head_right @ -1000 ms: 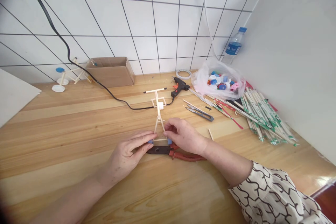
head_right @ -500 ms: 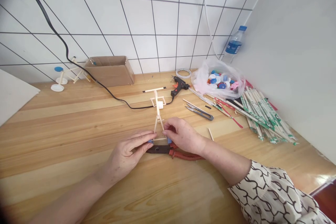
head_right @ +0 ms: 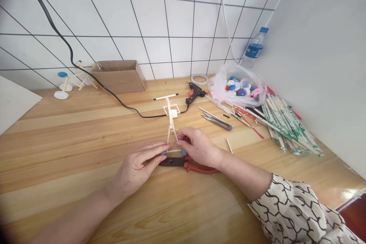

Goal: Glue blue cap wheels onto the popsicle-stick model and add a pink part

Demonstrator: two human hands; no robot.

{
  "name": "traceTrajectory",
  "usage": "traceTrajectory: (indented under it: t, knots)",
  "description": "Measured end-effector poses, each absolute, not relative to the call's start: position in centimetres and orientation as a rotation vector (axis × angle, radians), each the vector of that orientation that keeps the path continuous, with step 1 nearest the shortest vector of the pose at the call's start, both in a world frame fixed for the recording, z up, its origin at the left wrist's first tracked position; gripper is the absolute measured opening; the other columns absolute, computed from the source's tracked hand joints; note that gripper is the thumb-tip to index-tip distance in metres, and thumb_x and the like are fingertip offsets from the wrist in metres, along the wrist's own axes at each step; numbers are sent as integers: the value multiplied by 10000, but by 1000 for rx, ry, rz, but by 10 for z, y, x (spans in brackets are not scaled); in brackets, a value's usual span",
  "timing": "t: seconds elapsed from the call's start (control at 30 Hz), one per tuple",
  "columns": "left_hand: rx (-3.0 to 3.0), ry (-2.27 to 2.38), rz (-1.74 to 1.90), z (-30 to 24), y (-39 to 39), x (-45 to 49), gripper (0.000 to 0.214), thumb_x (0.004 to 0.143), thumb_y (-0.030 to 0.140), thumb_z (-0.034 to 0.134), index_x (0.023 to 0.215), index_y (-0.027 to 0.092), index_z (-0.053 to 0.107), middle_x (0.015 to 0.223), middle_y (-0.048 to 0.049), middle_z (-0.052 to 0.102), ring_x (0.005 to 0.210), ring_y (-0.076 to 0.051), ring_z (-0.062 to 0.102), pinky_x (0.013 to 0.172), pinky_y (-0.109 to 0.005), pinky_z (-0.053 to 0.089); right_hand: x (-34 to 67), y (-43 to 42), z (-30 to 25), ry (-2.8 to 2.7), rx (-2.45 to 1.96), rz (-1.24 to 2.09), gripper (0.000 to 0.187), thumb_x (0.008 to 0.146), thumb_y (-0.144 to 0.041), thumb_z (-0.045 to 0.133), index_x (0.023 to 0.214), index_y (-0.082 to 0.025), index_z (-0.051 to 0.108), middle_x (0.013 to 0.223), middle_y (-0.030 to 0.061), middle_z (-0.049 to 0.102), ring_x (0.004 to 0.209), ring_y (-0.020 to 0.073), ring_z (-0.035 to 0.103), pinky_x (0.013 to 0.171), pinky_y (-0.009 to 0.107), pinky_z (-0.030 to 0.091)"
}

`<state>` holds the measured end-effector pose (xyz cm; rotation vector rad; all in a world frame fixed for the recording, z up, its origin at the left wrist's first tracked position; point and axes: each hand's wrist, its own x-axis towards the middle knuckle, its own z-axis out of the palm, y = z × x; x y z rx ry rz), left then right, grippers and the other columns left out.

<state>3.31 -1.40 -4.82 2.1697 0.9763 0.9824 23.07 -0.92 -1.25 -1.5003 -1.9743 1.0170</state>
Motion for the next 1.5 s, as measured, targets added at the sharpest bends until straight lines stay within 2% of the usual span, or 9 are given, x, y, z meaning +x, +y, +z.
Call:
traceTrajectory:
  t: [1.5]
  knots:
    - [2178, 969, 1011, -50, -13, 34, 247, 819, 173, 565, 1017, 223, 702, 1015, -47, 722, 947, -194, 666, 872, -320, 544, 228, -8, -11, -1989, -1498, 998, 119, 809, -167, 491, 693, -159, 512, 640, -23, 493, 596, 106, 427, 560, 222, 335]
